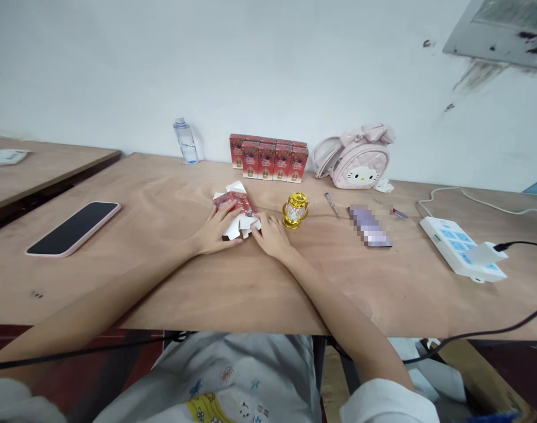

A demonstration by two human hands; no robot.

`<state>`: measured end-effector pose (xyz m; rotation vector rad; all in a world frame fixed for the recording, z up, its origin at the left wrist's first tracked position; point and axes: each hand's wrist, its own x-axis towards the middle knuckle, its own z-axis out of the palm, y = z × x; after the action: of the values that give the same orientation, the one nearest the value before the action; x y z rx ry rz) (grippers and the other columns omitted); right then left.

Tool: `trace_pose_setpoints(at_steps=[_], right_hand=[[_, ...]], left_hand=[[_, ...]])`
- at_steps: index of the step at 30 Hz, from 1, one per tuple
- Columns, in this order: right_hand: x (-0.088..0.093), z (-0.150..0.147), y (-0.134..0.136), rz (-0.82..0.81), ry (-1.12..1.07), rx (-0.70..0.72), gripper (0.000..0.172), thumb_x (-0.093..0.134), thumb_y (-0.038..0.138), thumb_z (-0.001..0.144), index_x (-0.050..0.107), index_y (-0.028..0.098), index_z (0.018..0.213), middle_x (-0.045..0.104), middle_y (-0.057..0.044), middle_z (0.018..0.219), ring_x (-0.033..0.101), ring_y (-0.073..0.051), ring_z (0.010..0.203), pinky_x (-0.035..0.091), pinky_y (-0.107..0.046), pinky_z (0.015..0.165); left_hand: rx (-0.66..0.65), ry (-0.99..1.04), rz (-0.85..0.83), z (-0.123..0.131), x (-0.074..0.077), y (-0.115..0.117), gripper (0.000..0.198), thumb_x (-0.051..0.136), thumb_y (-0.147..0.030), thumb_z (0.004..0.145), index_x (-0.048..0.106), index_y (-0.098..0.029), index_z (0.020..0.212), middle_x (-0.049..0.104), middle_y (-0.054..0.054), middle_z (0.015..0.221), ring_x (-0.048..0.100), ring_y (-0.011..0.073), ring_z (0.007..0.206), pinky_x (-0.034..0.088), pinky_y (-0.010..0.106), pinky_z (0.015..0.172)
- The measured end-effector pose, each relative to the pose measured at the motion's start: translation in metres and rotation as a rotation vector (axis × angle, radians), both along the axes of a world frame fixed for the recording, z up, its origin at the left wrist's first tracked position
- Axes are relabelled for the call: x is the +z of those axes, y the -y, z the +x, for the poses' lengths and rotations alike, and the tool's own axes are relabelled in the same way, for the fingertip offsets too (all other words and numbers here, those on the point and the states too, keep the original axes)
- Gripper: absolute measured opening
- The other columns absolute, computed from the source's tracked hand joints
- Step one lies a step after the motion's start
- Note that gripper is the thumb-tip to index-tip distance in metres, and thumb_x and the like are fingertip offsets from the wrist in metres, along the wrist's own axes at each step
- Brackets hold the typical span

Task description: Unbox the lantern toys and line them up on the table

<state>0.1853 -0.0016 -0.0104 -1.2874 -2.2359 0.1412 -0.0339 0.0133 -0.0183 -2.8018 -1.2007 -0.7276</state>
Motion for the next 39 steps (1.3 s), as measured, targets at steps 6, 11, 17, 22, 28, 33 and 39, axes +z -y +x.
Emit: trace_pose_setpoints(at_steps=[6, 11, 17, 22, 28, 33, 39], right_hand=[[0.002, 0.002, 0.002, 0.101, -0.115, 0.133, 0.044, 0.045, 0.032, 0.09, 0.043, 0.015, 0.131, 0.056, -0.013, 0.131, 0.052, -0.027, 0.117, 0.04, -0.044, 0.099], [0.004, 0.003, 0.005, 0.163, -0.134, 0.176, 0.053, 0.044, 0.033, 0.09, 0.037, 0.015, 0.139, 0.053, -0.012, 0.136, 0.049, -0.025, 0.122, 0.038, -0.044, 0.103], [0.01, 0.003, 0.009, 0.244, -0.057, 0.251, 0.057, 0.042, 0.035, 0.092, 0.029, 0.016, 0.145, 0.041, -0.013, 0.146, 0.04, -0.022, 0.132, 0.032, -0.041, 0.109], [0.011, 0.002, 0.011, 0.216, 0.024, 0.201, 0.056, 0.042, 0.04, 0.092, 0.035, 0.018, 0.143, 0.041, -0.012, 0.145, 0.04, -0.025, 0.131, 0.031, -0.042, 0.108], [0.011, 0.0, 0.01, 0.155, 0.006, 0.19, 0.043, 0.039, 0.04, 0.095, 0.05, 0.022, 0.132, 0.043, -0.006, 0.145, 0.04, -0.023, 0.132, 0.029, -0.044, 0.11], [0.009, -0.001, 0.009, 0.072, 0.075, 0.206, 0.04, 0.039, 0.038, 0.095, 0.051, 0.024, 0.131, 0.046, -0.002, 0.144, 0.032, -0.023, 0.138, 0.019, -0.049, 0.115], [0.008, -0.003, 0.01, 0.035, 0.085, 0.212, 0.044, 0.043, 0.037, 0.093, 0.045, 0.026, 0.135, 0.041, -0.003, 0.147, 0.03, -0.025, 0.14, 0.018, -0.053, 0.115]], left_hand=[[-0.076, 0.201, 0.025, -0.002, -0.002, -0.002, 0.094, 0.061, -0.057, 0.08, 0.012, -0.014, 0.148, 0.004, 0.025, 0.153, 0.004, 0.041, 0.143, 0.021, 0.062, 0.111], [-0.135, 0.28, 0.028, 0.001, 0.009, 0.006, 0.088, 0.061, -0.051, 0.082, 0.013, -0.017, 0.148, 0.002, 0.021, 0.154, 0.002, 0.0375, 0.144, 0.021, 0.059, 0.113], [-0.205, 0.287, -0.046, 0.001, 0.009, 0.005, 0.087, 0.06, -0.052, 0.082, 0.015, -0.019, 0.149, 0.019, 0.02, 0.152, 0.014, 0.0346, 0.143, 0.024, 0.055, 0.114], [-0.178, 0.304, -0.081, 0.0, 0.008, 0.004, 0.08, 0.054, -0.053, 0.085, 0.021, -0.016, 0.147, 0.023, 0.019, 0.151, 0.018, 0.0331, 0.142, 0.026, 0.053, 0.114], [-0.043, 0.248, -0.18, 0.002, 0.011, 0.008, 0.092, 0.064, -0.065, 0.071, 0.03, -0.019, 0.143, 0.022, 0.017, 0.152, 0.017, 0.0356, 0.142, 0.026, 0.054, 0.114], [-0.059, 0.27, -0.234, 0.002, 0.008, 0.006, 0.095, 0.068, -0.067, 0.065, 0.034, -0.019, 0.14, 0.011, 0.014, 0.156, 0.006, 0.037, 0.144, 0.022, 0.054, 0.116], [-0.076, 0.369, -0.255, 0.001, -0.003, -0.002, 0.104, 0.069, -0.068, 0.063, 0.024, -0.022, 0.144, 0.01, 0.014, 0.156, -0.002, 0.0361, 0.144, 0.019, 0.057, 0.116]])
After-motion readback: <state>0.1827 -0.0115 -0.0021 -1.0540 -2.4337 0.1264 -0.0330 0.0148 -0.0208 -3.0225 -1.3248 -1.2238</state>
